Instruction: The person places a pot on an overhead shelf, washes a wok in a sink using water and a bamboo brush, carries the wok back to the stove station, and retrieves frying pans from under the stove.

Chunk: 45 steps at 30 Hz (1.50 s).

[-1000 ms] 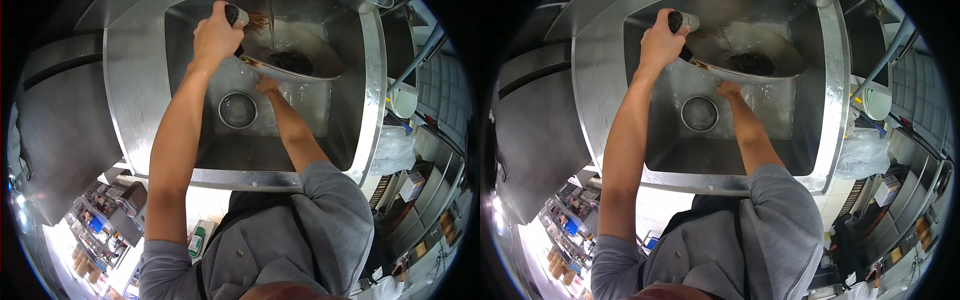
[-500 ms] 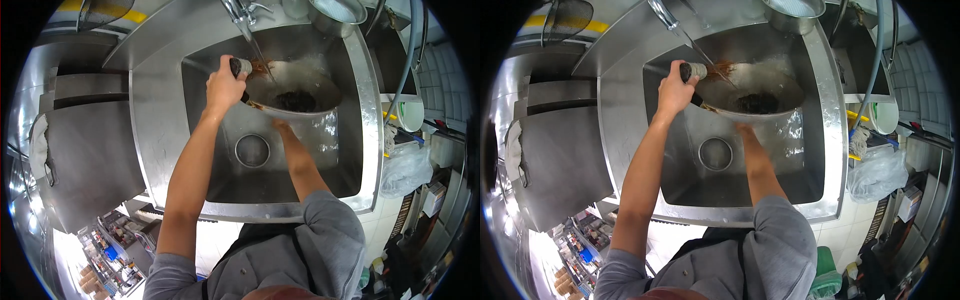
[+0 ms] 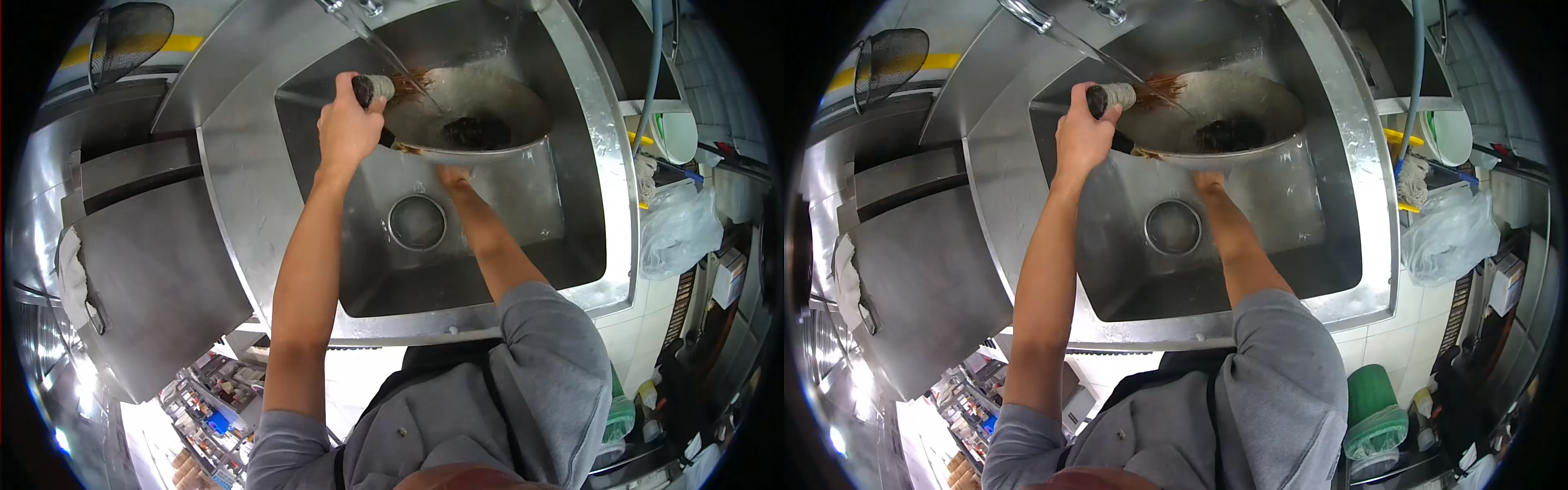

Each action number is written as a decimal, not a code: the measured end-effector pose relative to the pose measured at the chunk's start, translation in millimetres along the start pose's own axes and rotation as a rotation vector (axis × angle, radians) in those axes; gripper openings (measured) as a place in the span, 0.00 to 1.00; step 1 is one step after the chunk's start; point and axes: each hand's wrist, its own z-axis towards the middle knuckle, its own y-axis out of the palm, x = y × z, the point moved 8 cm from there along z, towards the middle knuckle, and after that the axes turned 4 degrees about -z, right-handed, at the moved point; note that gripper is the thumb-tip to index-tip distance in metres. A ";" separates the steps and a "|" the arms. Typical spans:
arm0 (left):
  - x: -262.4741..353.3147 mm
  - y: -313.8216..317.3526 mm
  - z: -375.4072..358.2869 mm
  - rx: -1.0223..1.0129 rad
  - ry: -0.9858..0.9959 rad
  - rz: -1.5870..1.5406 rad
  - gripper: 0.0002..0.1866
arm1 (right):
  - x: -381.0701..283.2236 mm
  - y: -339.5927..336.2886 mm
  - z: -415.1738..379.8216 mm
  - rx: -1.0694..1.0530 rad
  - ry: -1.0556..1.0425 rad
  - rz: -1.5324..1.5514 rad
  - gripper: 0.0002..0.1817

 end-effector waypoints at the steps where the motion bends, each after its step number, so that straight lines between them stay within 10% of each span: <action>1: 1.3 -0.5 -1.8 -0.005 0.007 0.005 0.27 | 2.3 4.3 0.2 0.012 0.003 0.022 0.26; 22: 3.1 1.1 -2.5 0.025 0.030 -0.009 0.27 | 23.3 28.1 15.0 -0.339 -0.020 0.340 0.17; 32: -5.5 8.2 -9.2 0.039 0.086 0.037 0.29 | 28.3 -62.8 -53.7 -0.913 -0.118 0.500 0.07; 36: -8.5 -0.9 -16.8 0.038 0.083 0.107 0.34 | 0.9 -179.9 -100.7 -0.671 -0.233 0.263 0.05; 40: -17.8 14.1 0.2 0.057 0.252 0.145 0.35 | 22.4 -318.5 -201.2 -0.023 -0.227 0.791 0.05; 45: -25.7 16.0 1.4 0.095 0.188 0.263 0.37 | 160.9 -312.5 -375.0 0.277 0.022 1.654 0.10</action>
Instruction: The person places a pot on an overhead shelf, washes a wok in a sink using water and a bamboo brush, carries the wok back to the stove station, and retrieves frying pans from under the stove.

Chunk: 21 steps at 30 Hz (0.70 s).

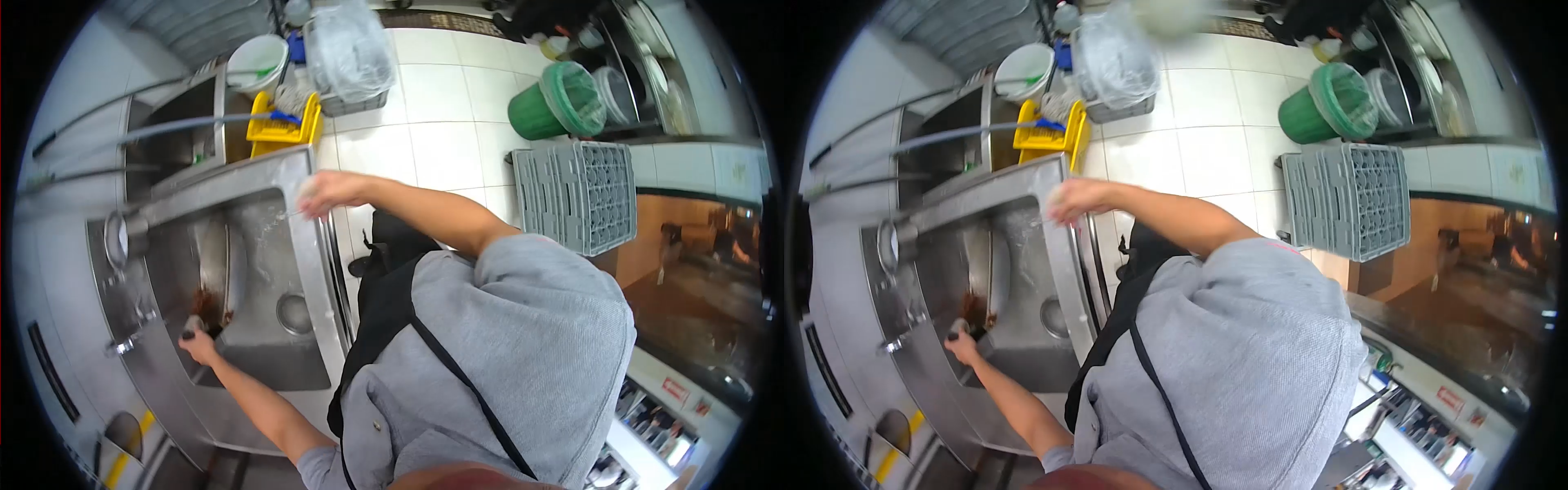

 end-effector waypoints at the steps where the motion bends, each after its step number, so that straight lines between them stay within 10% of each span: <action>1: 0.9 -0.3 -3.0 -0.001 -0.008 -0.005 0.37 | -2.3 -52.2 -41.9 0.205 0.066 0.085 0.10; 6: 4.0 -0.7 -8.3 0.038 -0.021 -0.002 0.37 | 10.8 -360.6 -301.7 1.173 0.136 0.104 0.06; 9: 13.2 -1.3 -20.7 0.051 -0.055 0.035 0.39 | -34.4 -500.3 -472.7 1.268 -0.704 0.627 0.12; 12: 16.2 -0.9 -26.2 0.078 -0.066 0.033 0.40 | -33.3 -546.6 -593.5 1.813 -0.301 0.615 0.18; 16: 27.0 -3.1 -34.5 0.105 -0.085 0.035 0.41 | -29.6 -537.5 -540.7 1.771 -0.027 0.378 0.07; 18: 20.2 6.0 -27.2 0.147 -0.048 0.063 0.41 | -27.9 -536.5 -471.0 1.660 0.444 -0.301 0.04; 21: 5.7 26.3 -36.0 0.129 0.009 0.066 0.43 | -57.8 -477.4 -308.9 1.360 0.222 -0.679 0.05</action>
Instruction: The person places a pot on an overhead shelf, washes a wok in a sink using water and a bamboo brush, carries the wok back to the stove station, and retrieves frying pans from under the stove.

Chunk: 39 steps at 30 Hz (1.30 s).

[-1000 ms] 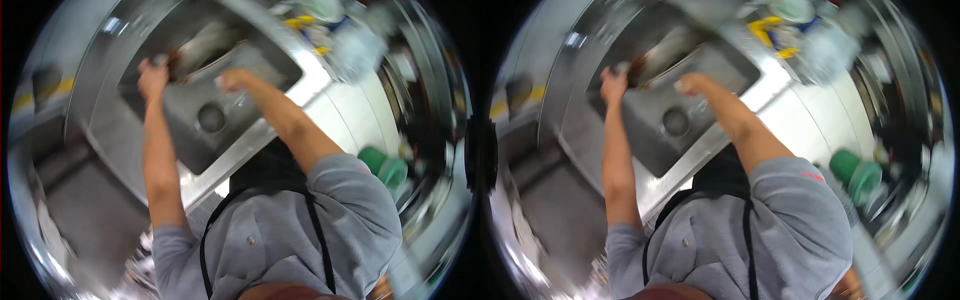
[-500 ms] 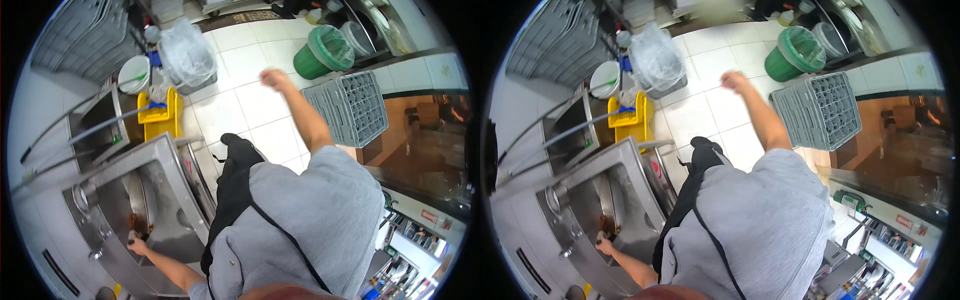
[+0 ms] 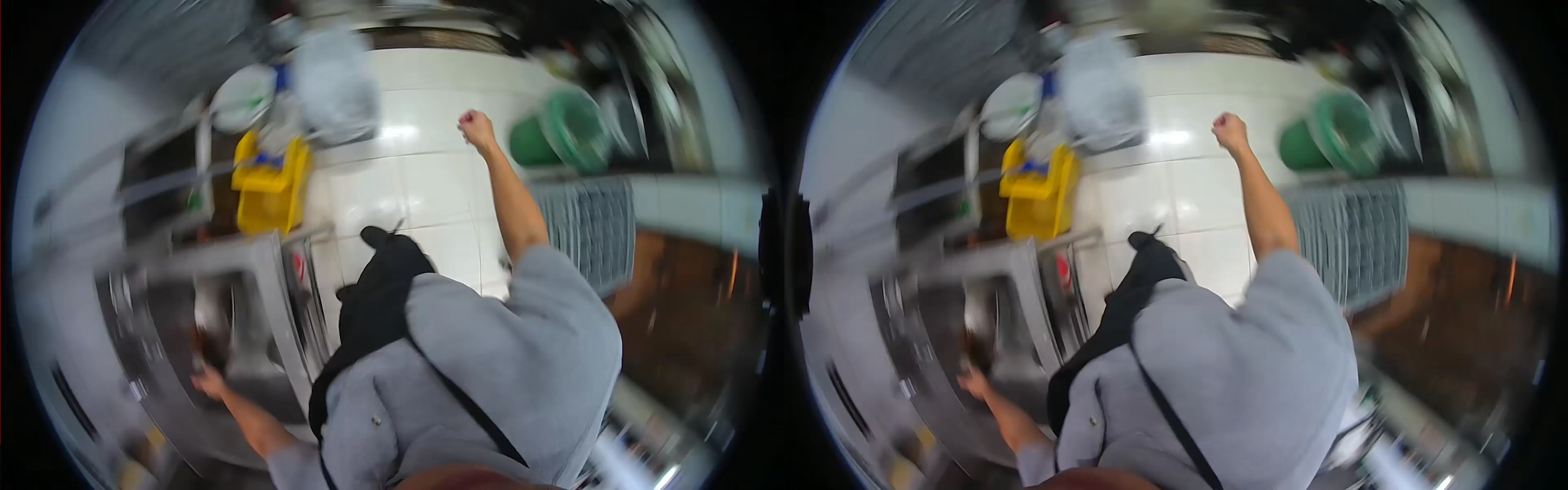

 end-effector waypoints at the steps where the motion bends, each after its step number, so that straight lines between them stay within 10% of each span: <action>1: -13.7 25.3 2.8 -0.148 -0.081 0.142 0.39 | -50.9 43.7 -12.8 -0.069 -0.218 -0.040 0.05; 2: 62.5 -39.0 -65.0 -0.137 -0.039 0.088 0.36 | -113.5 77.4 -41.8 -0.144 -0.330 -0.018 0.09; 8: 41.9 -4.7 -126.2 -0.100 -0.142 -0.225 0.25 | -367.9 266.7 -298.1 -0.830 -0.938 0.205 0.10; 14: 39.4 56.6 -170.3 -0.290 -0.155 -0.378 0.26 | -374.5 477.4 -552.6 -1.341 -1.312 -0.268 0.22; 16: 38.1 64.4 -174.1 -0.350 -0.188 -0.388 0.26 | -340.1 528.1 -584.8 -1.472 -0.673 -0.436 0.31; 19: 31.4 74.4 -173.8 -0.437 -0.252 -0.542 0.30 | -257.7 635.8 -604.5 -1.404 -0.268 -0.336 0.37; 21: 11.7 78.7 -184.1 -0.341 -0.448 -0.686 0.34 | -253.8 640.8 -609.4 -1.451 -0.294 -0.208 0.39; 25: -11.0 140.8 -197.2 -0.559 -0.488 -0.716 0.32 | -347.0 585.8 -594.3 -1.048 -1.194 -0.990 0.39; 30: -20.5 137.4 -190.2 -0.644 -0.543 -0.686 0.26 | -329.6 565.9 -528.4 -1.032 -1.481 -1.515 0.37; 39: -18.4 143.9 -193.1 -0.698 -0.505 -0.551 0.18 | -352.9 552.5 -559.6 -1.332 -1.199 -1.745 0.26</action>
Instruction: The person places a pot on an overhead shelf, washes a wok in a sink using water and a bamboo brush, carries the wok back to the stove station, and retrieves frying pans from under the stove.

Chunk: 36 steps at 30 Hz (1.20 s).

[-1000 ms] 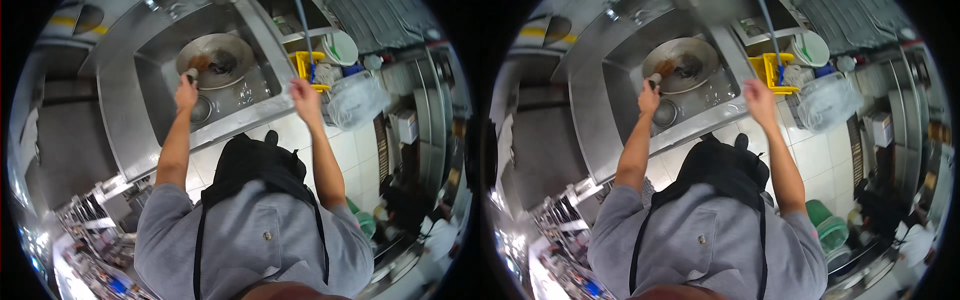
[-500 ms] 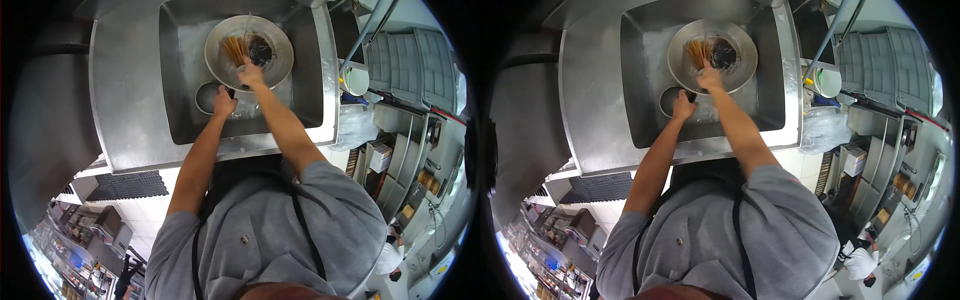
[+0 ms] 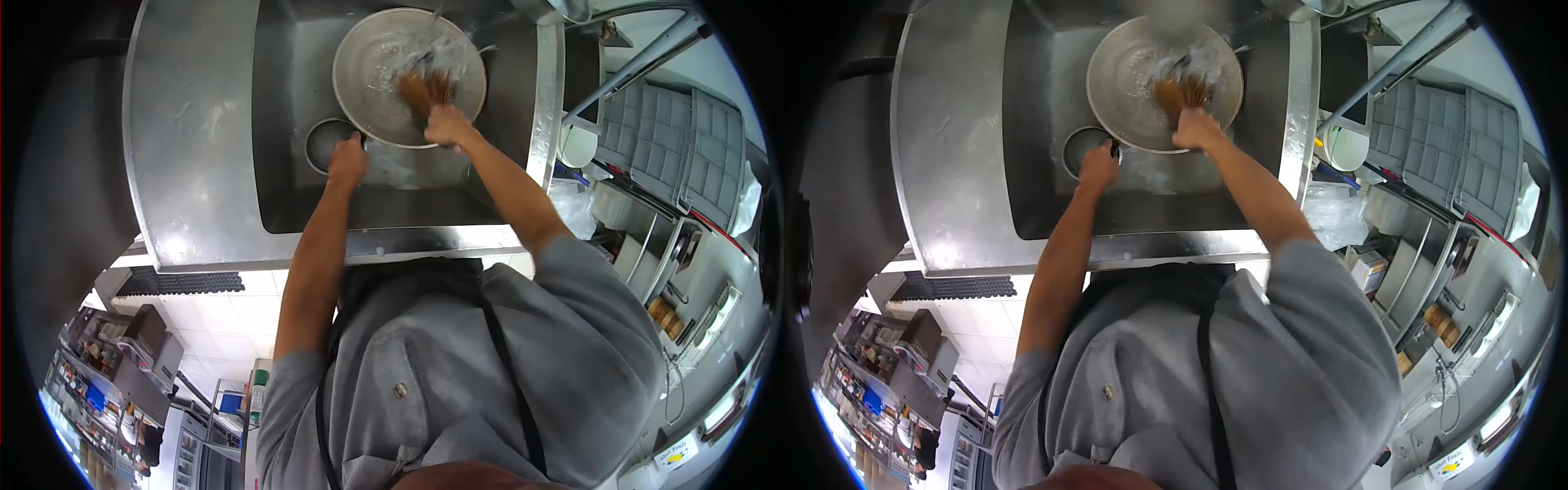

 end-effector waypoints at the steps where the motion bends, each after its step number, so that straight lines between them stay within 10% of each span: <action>1: 0.4 -5.4 -0.4 0.020 0.020 0.009 0.18 | -1.9 -8.9 3.4 -0.001 -0.006 0.016 0.25; 4: 9.6 -13.2 -9.2 -0.026 -0.048 0.027 0.18 | 14.7 -37.1 18.4 -0.031 0.034 0.113 0.20; 5: 10.0 -8.5 -10.8 -0.033 -0.047 0.028 0.18 | 22.7 -56.5 41.5 0.308 0.007 0.058 0.18; 18: -7.8 17.4 7.5 0.001 0.057 0.111 0.18 | -24.0 12.3 15.9 0.019 0.030 0.098 0.30; 27: 49.3 -43.4 35.5 0.083 0.219 0.135 0.20 | 33.9 -109.4 38.1 0.452 -0.024 0.254 0.26; 30: 154.4 -132.5 50.1 0.556 0.562 -0.283 0.13 | 27.1 -119.5 -5.3 0.657 0.066 -0.070 0.24; 33: 227.6 -167.2 67.7 0.318 0.489 -1.098 0.10 | 1.8 -86.7 14.6 0.575 -0.110 -0.512 0.34; 36: 262.6 -130.2 119.4 0.048 0.468 -1.248 0.11 | 10.1 -69.8 30.8 0.568 -0.141 -0.525 0.29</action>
